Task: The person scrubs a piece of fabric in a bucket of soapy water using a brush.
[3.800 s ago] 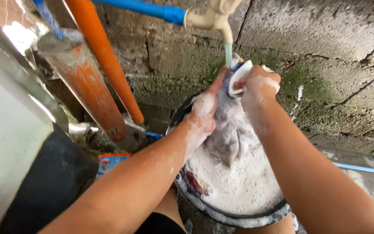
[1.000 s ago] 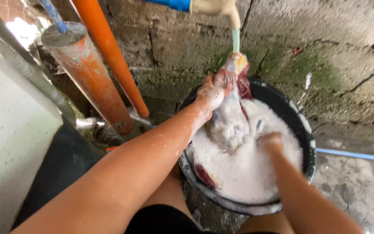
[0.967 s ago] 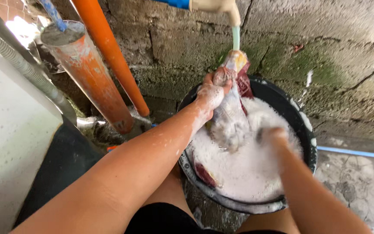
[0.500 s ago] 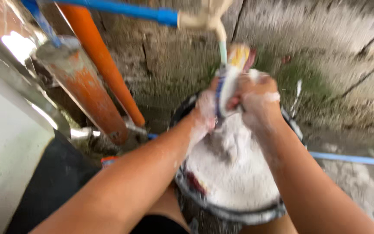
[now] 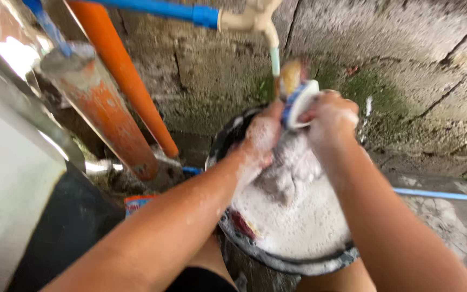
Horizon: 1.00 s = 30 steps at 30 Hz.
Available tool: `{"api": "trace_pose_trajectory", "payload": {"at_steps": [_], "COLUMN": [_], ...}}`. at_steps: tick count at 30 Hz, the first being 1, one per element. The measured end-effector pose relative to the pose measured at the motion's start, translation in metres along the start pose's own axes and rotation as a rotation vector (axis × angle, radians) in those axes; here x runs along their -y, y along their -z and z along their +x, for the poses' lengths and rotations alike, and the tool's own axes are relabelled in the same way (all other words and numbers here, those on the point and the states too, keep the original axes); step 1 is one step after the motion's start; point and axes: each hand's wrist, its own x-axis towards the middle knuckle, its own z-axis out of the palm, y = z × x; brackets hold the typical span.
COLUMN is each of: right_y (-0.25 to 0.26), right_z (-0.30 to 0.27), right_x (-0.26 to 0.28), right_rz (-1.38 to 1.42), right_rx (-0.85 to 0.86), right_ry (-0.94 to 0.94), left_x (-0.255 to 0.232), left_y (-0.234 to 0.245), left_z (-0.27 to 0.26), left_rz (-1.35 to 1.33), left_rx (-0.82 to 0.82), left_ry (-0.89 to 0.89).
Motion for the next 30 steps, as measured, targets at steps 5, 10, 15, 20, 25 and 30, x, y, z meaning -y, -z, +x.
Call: {"api": "trace_pose_trajectory", "payload": {"at_steps": [5, 10, 15, 20, 25, 30], "right_y": [0.032, 0.114, 0.096, 0.077, 0.072, 0.062], "right_z": [0.057, 0.023, 0.004, -0.012, -0.034, -0.049], "right_x": [-0.006, -0.070, -0.100, -0.070, -0.015, 0.046], "right_rz": [-0.078, -0.403, 0.445, -0.025, -0.151, -0.425], "right_rx": [-0.274, 0.424, 0.503, 0.426, 0.332, 0.501], "right_ry": [0.092, -0.015, -0.226, -0.219, -0.061, 0.242], "left_x": [-0.015, -0.025, -0.029, -0.024, -0.021, -0.058], "left_y": [0.000, 0.000, -0.008, 0.000, 0.007, -0.006], "left_z": [-0.005, -0.005, -0.004, -0.007, -0.010, -0.002], "left_rz": [-0.085, -0.293, -0.379, 0.085, 0.742, 1.793], "left_rx": [-0.067, 0.008, -0.038, -0.282, -0.521, 0.163], "left_ry": [0.037, -0.029, 0.056, 0.012, -0.200, -0.551]}}
